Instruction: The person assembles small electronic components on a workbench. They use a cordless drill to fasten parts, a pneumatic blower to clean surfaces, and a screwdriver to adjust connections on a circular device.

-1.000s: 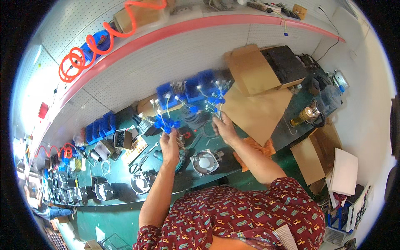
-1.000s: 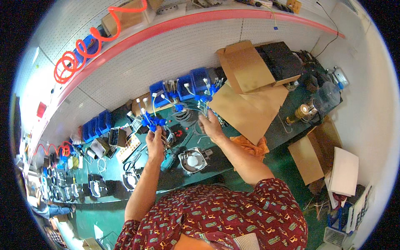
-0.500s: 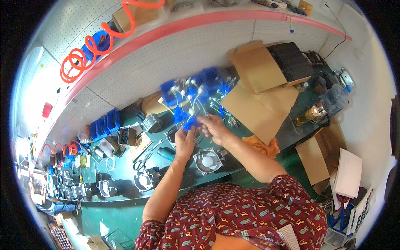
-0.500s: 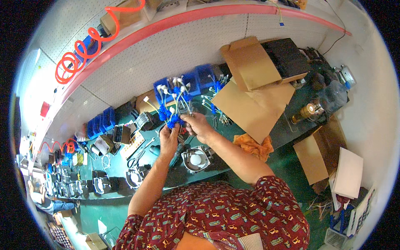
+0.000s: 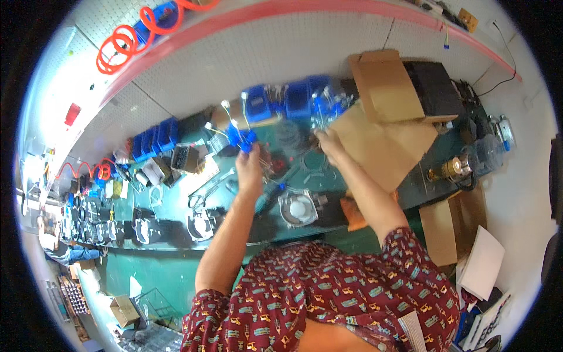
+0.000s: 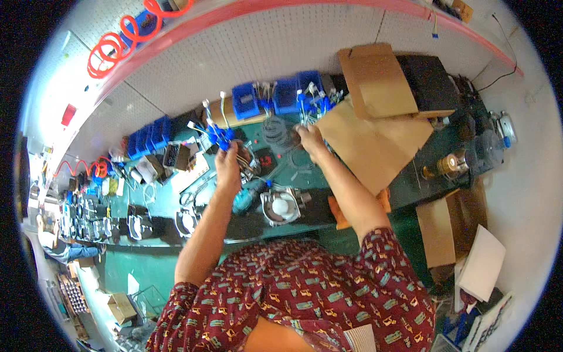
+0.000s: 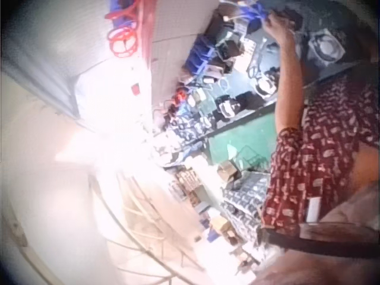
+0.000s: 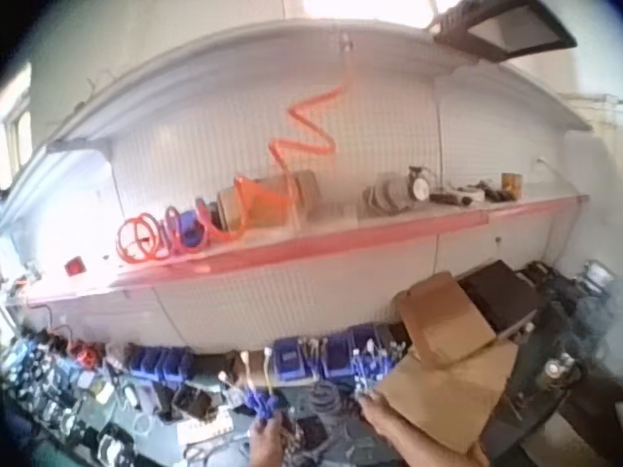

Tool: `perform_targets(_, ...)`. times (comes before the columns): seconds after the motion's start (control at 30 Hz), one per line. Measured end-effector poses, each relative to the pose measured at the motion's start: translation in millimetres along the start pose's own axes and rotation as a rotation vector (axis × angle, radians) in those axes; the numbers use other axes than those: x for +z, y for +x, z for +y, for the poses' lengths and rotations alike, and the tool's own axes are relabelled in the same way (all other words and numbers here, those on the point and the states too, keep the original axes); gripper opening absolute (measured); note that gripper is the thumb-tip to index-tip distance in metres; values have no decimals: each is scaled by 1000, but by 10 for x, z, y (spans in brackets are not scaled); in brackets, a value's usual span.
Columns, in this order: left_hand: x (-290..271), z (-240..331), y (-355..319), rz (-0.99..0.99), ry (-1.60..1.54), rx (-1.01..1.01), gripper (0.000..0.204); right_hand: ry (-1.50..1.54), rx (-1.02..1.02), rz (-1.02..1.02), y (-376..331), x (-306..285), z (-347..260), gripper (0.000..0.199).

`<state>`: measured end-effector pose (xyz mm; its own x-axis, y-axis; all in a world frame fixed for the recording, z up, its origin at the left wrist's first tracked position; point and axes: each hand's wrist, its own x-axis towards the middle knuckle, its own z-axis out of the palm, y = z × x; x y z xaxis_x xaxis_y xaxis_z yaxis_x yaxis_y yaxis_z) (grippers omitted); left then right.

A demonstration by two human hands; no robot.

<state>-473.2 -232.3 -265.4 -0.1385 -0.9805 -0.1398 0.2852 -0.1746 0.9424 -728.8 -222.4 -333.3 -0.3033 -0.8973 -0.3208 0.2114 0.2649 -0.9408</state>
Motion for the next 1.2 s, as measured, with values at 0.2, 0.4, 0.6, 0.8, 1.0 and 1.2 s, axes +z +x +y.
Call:
perform_targets(0.2, -292, 108, -316, 47, 67, -33, 16, -518, 48, -127, 133, -336, 845, 41)
perform_targets(0.4, -501, 212, -753, 102, 129, -73, 18, -567, -51, -593, 102, -179, 1364, 34)
perform_targets(0.6, -744, 118, -990, 190, 49, -219, 22, -1103, -314, -794, 162, 231, 1579, 45)
perform_targets(0.8, -766, 72, -1013, 111, 60, -205, 29, -1199, -257, -713, 304, 353, 1580, 49)
perform_targets(1.0, -820, 27, -1061, 51, 221, -149, 28, -1320, -175, -644, 296, 498, 1562, 39)
perform_targets(1.2, -884, -61, -1071, 48, 239, -146, 29, -1275, -291, -566, 288, 265, 1201, 41)
